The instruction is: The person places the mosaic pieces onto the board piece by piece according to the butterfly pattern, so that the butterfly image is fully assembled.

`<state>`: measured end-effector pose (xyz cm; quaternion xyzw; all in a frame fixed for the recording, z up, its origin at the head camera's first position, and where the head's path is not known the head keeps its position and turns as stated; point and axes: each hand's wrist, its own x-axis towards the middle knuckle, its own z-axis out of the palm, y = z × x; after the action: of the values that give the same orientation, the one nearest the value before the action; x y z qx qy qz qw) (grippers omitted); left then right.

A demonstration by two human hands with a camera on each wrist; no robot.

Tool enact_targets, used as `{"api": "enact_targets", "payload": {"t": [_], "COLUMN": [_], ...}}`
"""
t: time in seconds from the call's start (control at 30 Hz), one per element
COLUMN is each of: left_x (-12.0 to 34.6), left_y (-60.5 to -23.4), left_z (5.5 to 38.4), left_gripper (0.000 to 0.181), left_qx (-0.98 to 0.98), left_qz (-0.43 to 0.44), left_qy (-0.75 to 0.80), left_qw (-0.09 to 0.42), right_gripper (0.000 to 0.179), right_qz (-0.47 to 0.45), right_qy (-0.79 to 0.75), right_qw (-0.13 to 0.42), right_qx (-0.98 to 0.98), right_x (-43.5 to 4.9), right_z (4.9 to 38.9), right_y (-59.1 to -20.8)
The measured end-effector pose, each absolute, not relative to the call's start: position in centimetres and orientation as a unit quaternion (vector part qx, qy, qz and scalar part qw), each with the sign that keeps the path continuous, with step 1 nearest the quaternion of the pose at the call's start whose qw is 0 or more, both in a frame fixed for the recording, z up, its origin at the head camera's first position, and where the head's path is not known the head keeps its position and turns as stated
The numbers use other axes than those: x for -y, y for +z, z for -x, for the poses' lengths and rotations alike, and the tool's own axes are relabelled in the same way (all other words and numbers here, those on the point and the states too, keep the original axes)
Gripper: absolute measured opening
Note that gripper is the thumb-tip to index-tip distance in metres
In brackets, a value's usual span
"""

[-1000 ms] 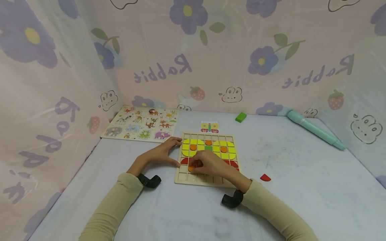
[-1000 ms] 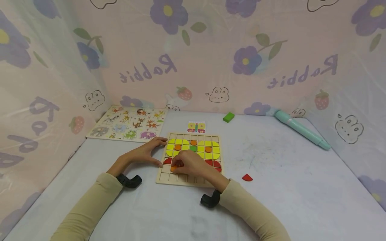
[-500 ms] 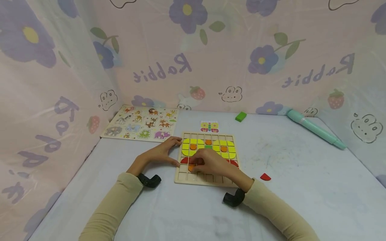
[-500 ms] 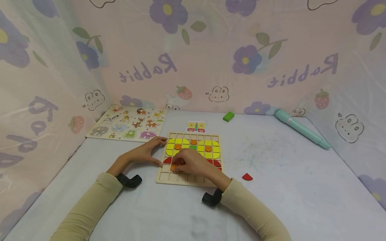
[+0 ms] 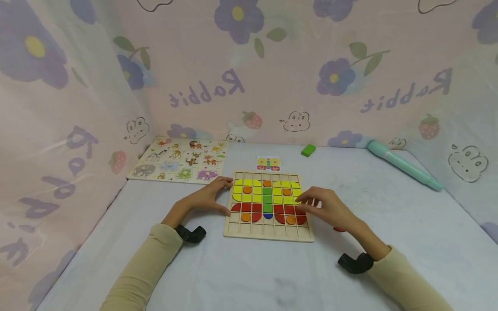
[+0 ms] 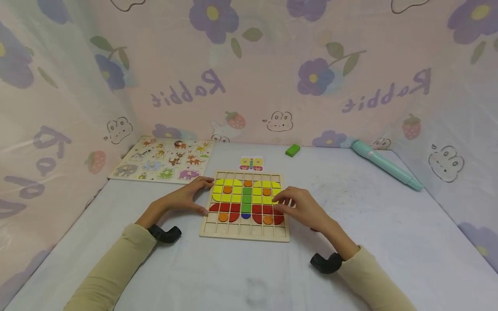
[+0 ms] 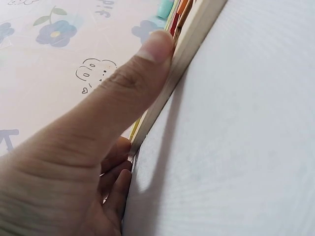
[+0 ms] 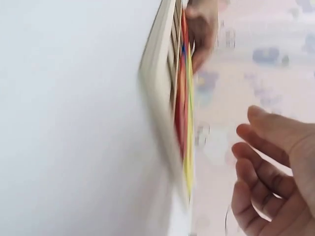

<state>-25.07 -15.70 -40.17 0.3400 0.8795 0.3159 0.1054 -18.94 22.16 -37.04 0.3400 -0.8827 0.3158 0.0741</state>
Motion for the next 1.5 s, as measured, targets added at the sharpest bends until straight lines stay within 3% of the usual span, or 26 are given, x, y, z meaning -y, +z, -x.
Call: {"api": "enact_targets", "payload": {"t": [0.13,0.27,0.5,0.6,0.97,1.2,1.5], "left_x": [15.7,15.8,15.7,15.7,15.7,15.6,15.6], "left_y": [-40.1,-40.1,-40.2,-40.3,-40.2,-40.3,-40.2], "left_z": [24.9,24.9,25.0,25.0,25.1,24.9,24.8], "left_gripper": [0.087,0.087,0.086,0.086,0.087,0.088,0.088], "left_qx": [-0.881,-0.883,-0.881,-0.882,-0.881,-0.885,-0.885], "left_qz": [-0.336,-0.333,-0.333,-0.331,-0.330,-0.323,-0.323], "left_qy": [0.315,0.313,0.320,0.319,0.321,0.316,0.317], "left_qw": [0.107,0.105,0.105,0.107,0.107,0.109,0.110], "right_gripper": [0.019,0.020,0.028,0.029,0.022,0.033,0.030], "right_qz": [-0.325,-0.317,-0.348,-0.364,-0.344,-0.327,-0.349], "right_qy": [0.300,0.299,0.335,0.340,0.324,0.310,0.306], "right_qw": [0.089,0.061,-0.104,-0.140,-0.109,-0.079,-0.066], "right_qx": [0.892,0.898,0.869,0.856,0.874,0.889,0.883], "right_x": [-25.7,-28.6,-32.0,-32.6,-32.1,-31.7,-31.5], "right_z": [18.4,17.8,17.0,17.0,17.1,17.0,17.1], "right_y": [-37.5,-37.7,-37.5,-37.6,-38.1,-38.3,-38.5]}}
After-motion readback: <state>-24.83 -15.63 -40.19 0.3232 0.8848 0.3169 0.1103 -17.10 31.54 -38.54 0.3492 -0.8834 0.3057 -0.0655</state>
